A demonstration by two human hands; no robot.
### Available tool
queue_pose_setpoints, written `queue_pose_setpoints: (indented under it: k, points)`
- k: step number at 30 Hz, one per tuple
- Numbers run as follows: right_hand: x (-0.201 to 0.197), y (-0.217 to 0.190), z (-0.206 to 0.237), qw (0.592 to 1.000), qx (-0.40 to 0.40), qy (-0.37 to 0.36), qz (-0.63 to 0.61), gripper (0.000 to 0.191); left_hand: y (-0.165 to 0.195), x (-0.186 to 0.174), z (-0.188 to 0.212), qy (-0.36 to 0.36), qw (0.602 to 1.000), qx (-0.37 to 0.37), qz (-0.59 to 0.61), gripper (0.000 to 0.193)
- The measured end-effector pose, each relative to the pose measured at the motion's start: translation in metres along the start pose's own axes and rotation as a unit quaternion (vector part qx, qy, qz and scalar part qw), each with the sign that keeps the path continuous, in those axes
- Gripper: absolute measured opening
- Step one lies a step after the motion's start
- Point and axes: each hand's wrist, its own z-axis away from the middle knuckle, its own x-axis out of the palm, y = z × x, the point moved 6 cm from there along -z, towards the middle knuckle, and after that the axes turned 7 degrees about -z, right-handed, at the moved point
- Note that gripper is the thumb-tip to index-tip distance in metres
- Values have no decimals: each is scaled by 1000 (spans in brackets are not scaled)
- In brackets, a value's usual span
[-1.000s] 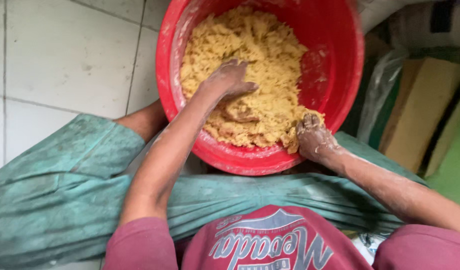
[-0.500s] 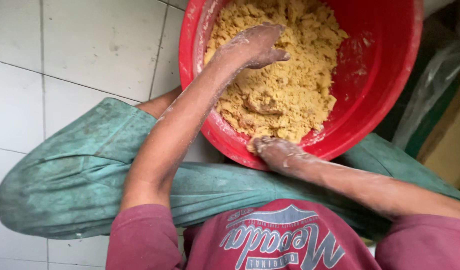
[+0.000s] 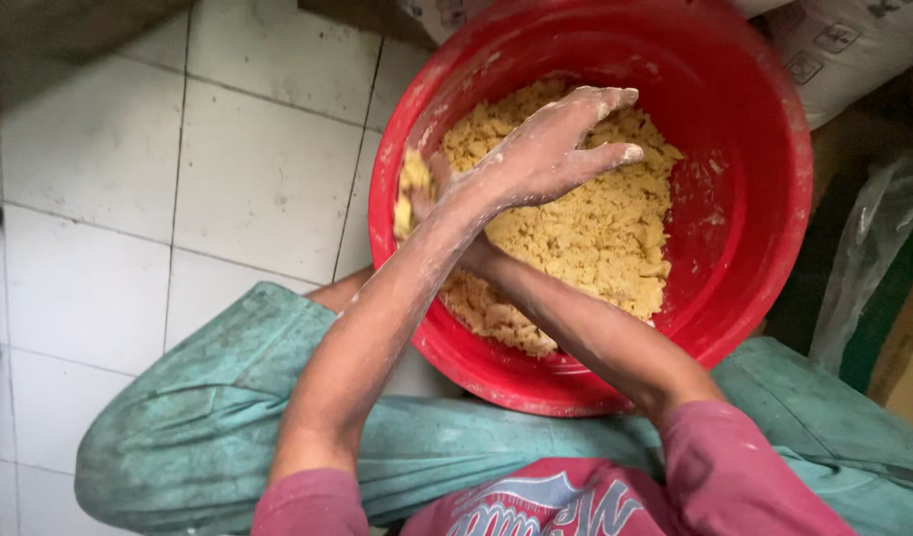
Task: The person sits on the floor with a large red basin between their legs and mixes a large batch of dough by hand, kneading and folding the mixture. They periodically add flour from a nearby sack into the basin and continue working the dough with both hands.
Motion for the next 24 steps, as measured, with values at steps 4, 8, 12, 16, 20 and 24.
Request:
queue_pose_setpoints:
  k: [4,8,12,16,20,24]
  points:
    - [-58,-22,-45,929,9,175,-324,28,23,-30,-4,37,998,7,50,65]
    - [-124,-19,-70,818,26,273,-505,24,27,-57,-4,98,983,4,157,57]
    - [-205,14,-60,726,8,408,-554,20,8,-69,10,156,967,-7,203,50]
    - [-265,50,-16,675,-124,487,-541,32,-13,-46,35,160,976,-88,118,51]
    - [-277,90,22,669,-146,496,-534,34,-24,49,81,-154,933,-320,65,81]
    - [-286,89,31,748,-123,623,-193,41,-4,114,119,-296,896,-184,-276,110]
